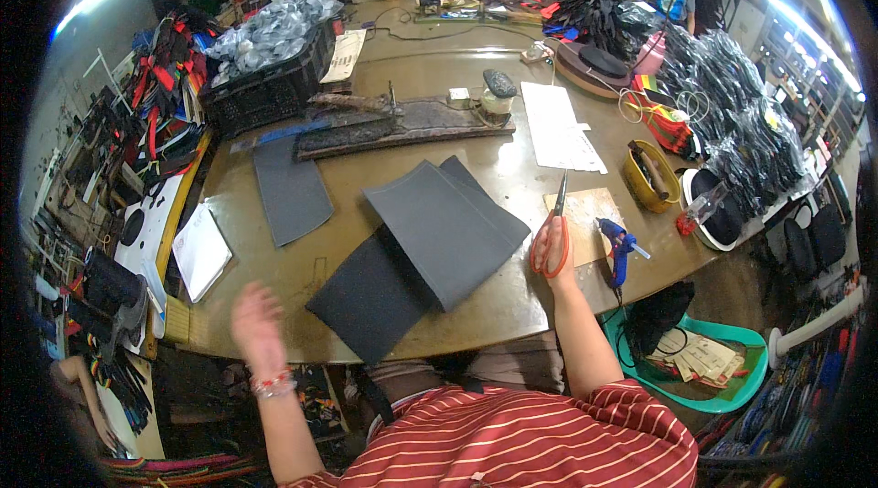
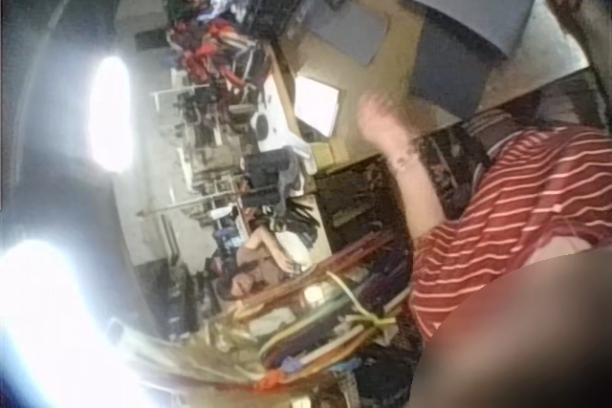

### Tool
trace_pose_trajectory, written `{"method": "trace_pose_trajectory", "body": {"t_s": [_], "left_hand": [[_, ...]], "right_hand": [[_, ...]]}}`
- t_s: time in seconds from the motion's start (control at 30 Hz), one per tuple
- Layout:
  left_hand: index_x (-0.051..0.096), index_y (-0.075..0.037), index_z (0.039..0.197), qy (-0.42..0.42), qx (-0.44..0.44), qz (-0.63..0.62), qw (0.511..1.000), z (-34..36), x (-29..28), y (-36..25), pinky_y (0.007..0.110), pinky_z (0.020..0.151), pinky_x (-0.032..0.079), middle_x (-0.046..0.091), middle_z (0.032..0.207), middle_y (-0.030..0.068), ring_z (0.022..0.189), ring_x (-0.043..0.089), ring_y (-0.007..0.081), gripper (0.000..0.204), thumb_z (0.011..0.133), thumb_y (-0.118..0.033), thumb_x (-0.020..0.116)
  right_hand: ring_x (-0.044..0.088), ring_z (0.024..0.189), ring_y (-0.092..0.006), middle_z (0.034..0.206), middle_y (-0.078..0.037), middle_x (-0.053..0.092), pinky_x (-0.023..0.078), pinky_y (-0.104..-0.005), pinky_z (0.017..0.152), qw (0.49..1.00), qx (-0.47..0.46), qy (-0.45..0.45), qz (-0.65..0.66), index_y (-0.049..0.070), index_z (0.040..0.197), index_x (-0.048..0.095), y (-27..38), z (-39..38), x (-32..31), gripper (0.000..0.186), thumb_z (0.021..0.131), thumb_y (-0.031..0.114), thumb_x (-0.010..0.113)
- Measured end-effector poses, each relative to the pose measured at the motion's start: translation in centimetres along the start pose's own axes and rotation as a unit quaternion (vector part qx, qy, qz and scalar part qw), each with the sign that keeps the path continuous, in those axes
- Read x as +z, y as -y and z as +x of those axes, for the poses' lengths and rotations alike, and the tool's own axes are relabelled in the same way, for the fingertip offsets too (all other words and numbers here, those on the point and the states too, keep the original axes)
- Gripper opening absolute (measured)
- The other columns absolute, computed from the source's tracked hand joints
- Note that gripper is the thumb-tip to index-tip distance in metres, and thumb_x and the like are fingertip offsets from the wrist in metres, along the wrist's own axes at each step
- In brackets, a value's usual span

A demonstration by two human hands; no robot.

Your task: The person uses red-handled scissors to cut a large sheet of dark gray flexible material along pre-drawn lines. They rotate the sheet and trim edges to separate pieces, then set the cut pieces aside on the worktable.

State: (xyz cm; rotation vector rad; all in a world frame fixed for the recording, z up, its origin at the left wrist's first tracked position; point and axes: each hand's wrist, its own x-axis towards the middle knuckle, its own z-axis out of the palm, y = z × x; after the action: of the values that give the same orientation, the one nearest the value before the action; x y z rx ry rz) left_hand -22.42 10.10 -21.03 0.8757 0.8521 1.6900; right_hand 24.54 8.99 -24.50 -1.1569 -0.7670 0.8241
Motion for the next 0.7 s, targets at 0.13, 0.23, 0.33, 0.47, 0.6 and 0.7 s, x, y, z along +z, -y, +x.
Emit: {"method": "trace_pose_trajectory", "body": {"t_s": [0.13, 0.23, 0.33, 0.47, 0.6, 0.7], "left_hand": [[0.039, 0.005, 0.122, 0.234, -0.332, -0.028, 0.913, -2.0, 11.7, 4.9, 0.036, 0.096, 0.039, 0.048, 0.121, 0.0173, 0.114, 0.046, 0.0272, 0.044, 0.085, -0.014, 0.053], [0.044, 0.005, 0.114, 0.257, -0.372, -0.035, 0.891, -1.5, 16.6, 8.3, 0.036, 0.093, 0.040, 0.052, 0.115, 0.0135, 0.106, 0.051, 0.0230, 0.034, 0.084, -0.009, 0.054], [0.045, 0.003, 0.114, 0.245, -0.421, -0.025, 0.873, -0.7, 20.4, 10.2, 0.037, 0.092, 0.040, 0.053, 0.113, 0.0116, 0.104, 0.051, 0.0233, 0.035, 0.082, -0.007, 0.055], [0.046, 0.002, 0.115, 0.268, -0.319, -0.033, 0.908, -0.3, 24.8, 7.9, 0.038, 0.090, 0.041, 0.054, 0.112, 0.0103, 0.101, 0.053, 0.0245, 0.038, 0.080, -0.008, 0.058], [0.050, 0.000, 0.114, 0.282, -0.185, -0.094, 0.937, 1.9, 25.7, 0.3, 0.039, 0.087, 0.043, 0.056, 0.111, 0.0103, 0.101, 0.054, 0.0239, 0.037, 0.082, -0.015, 0.057], [0.049, 0.002, 0.112, 0.182, -0.135, -0.190, 0.955, 2.3, 24.8, -2.9, 0.038, 0.080, 0.048, 0.057, 0.109, 0.0110, 0.095, 0.058, 0.0232, 0.036, 0.081, -0.011, 0.059]], "right_hand": [[0.033, 0.031, -0.0116, 0.043, 0.000, 0.037, 0.028, -0.0241, 0.030, 1.000, 0.013, 0.000, 0.012, 0.010, 0.061, 0.042, 0.0, -0.1, -0.1, 0.047, 0.090, 0.047, 0.037], [0.033, 0.031, -0.0121, 0.043, -0.001, 0.038, 0.028, -0.0248, 0.030, 0.998, 0.050, 0.001, 0.034, 0.010, 0.063, 0.042, 0.0, -0.3, -0.2, 0.048, 0.089, 0.050, 0.038], [0.035, 0.031, -0.0117, 0.043, -0.001, 0.037, 0.029, -0.0246, 0.030, 0.999, 0.032, -0.001, 0.021, 0.009, 0.064, 0.044, 0.0, -0.6, -0.4, 0.046, 0.089, 0.048, 0.040], [0.037, 0.033, -0.0097, 0.046, 0.001, 0.039, 0.030, -0.0230, 0.031, 0.999, 0.009, -0.046, -0.022, 0.009, 0.068, 0.047, -0.3, -0.8, -0.5, 0.042, 0.088, 0.046, 0.044], [0.038, 0.032, -0.0097, 0.046, 0.001, 0.041, 0.031, -0.0227, 0.030, 0.992, -0.007, -0.066, 0.103, 0.010, 0.068, 0.047, -0.6, -0.5, -0.8, 0.041, 0.086, 0.046, 0.048], [0.038, 0.033, -0.0098, 0.045, 0.002, 0.041, 0.030, -0.0217, 0.030, 0.984, 0.029, -0.069, 0.162, 0.010, 0.067, 0.047, -0.7, -0.3, -1.0, 0.039, 0.089, 0.042, 0.045]]}}
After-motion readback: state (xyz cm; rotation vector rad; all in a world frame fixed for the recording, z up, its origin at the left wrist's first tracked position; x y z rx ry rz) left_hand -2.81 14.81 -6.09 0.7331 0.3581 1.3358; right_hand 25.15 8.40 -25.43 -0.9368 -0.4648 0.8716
